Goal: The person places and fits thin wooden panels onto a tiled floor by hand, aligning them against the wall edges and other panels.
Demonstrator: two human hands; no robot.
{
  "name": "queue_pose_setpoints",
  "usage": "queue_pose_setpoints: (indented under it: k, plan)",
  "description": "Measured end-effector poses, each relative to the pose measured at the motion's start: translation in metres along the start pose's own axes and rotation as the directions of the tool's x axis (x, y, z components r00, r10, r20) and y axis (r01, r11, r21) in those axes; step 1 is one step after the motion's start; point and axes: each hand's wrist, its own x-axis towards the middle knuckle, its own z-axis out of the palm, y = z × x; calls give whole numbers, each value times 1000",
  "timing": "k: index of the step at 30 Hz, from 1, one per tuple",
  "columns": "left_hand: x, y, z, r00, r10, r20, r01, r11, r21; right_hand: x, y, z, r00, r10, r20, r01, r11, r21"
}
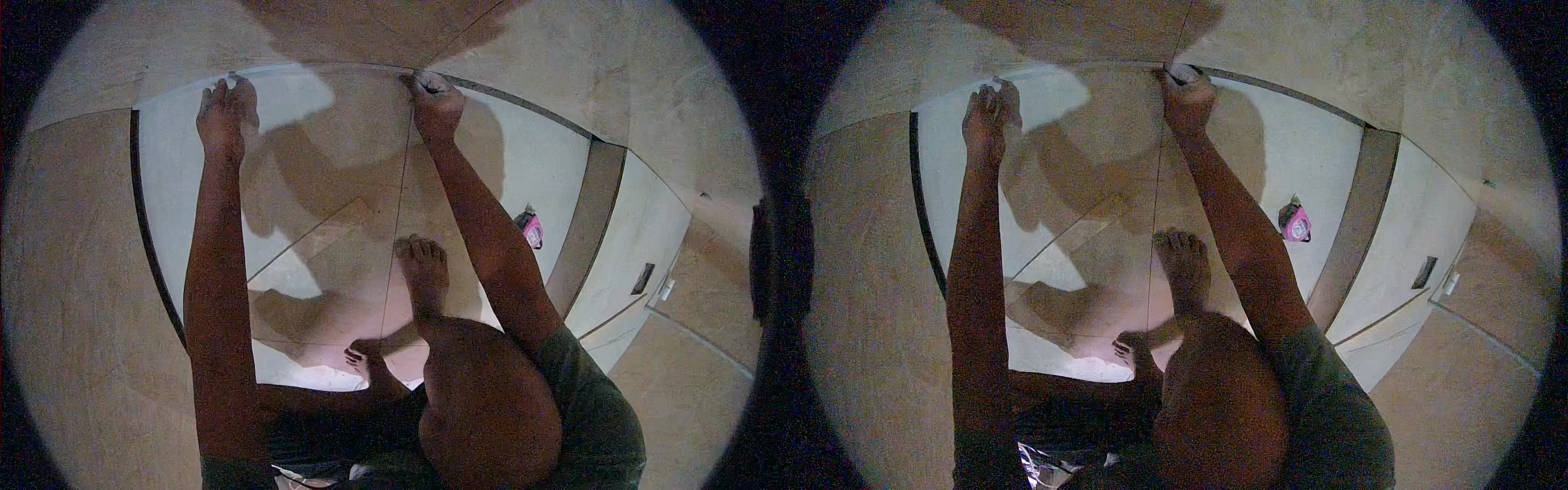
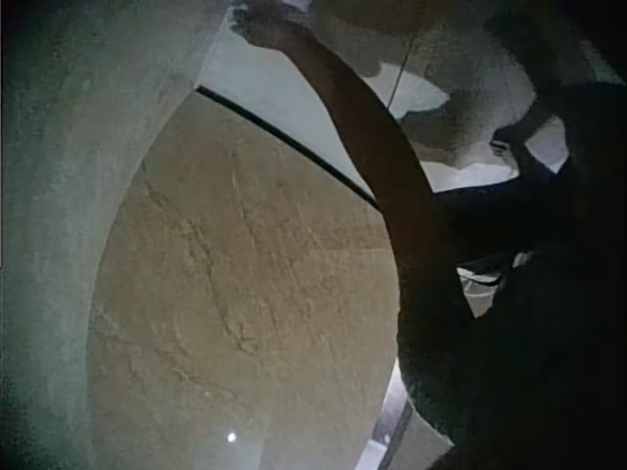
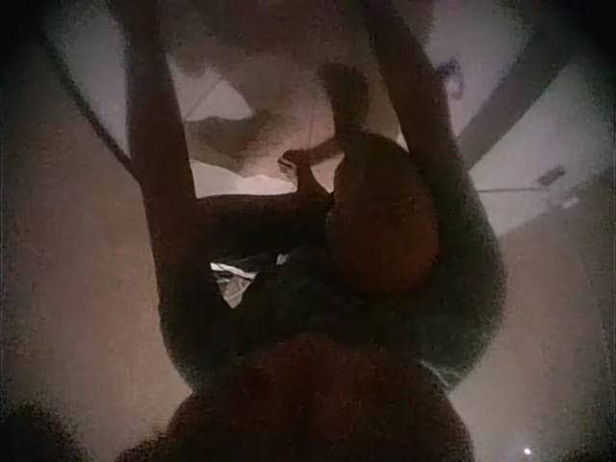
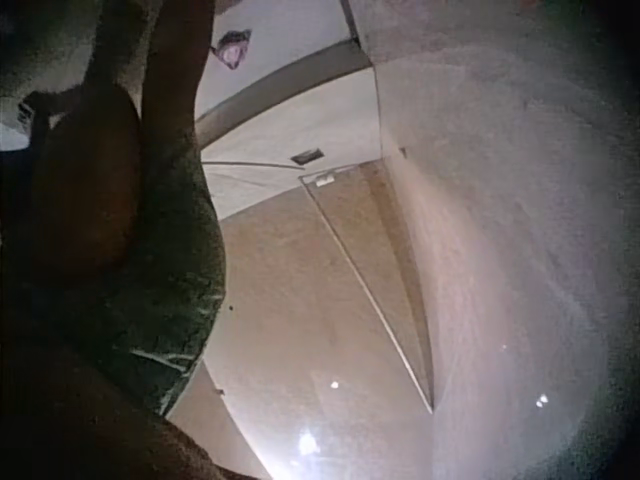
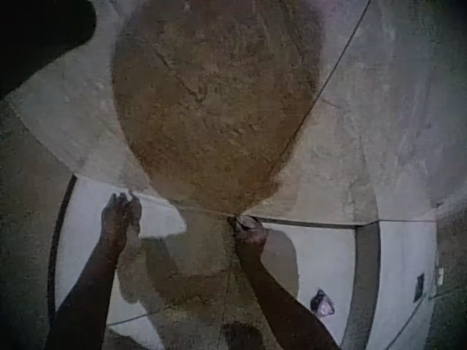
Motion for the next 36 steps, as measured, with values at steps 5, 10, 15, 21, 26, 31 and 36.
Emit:
queue_pose_setpoints:
  k: [5, 10, 15, 21, 26, 31, 36]
  plan:
    - [-2, 0, 7, 984, -50, 169, 79, 982, -169, -1, -22, -9, 935, 341, 97, -355, 903, 243]
    - [-10, 7, 26, 970, -170, 171, 218, 923, -319, 2, -16, -15, 931, 355, 81, -364, 917, 161]
    - [-11, 5, 22, 913, 230, 338, -389, 742, 546, 2, -10, -12, 986, 163, 39, -167, 971, 169]
    - [-26, 10, 50, 982, 107, 154, -151, 939, 310, 3, -20, -23, 939, 329, 95, -342, 913, 222]
    - [-2, -16, 16, 966, 205, 157, -258, 795, 548, -3, -21, -5, 959, 226, 174, -216, 974, -72]
    - [10, -39, 47, 854, 399, 335, -447, 230, 865, 0, 17, -21, 938, 234, 257, -82, 868, -489]
    - [-8, -32, 82, 995, 0, -96, 2, 1000, 27, -3, 43, -41, 920, -208, 332, 374, 719, -586]
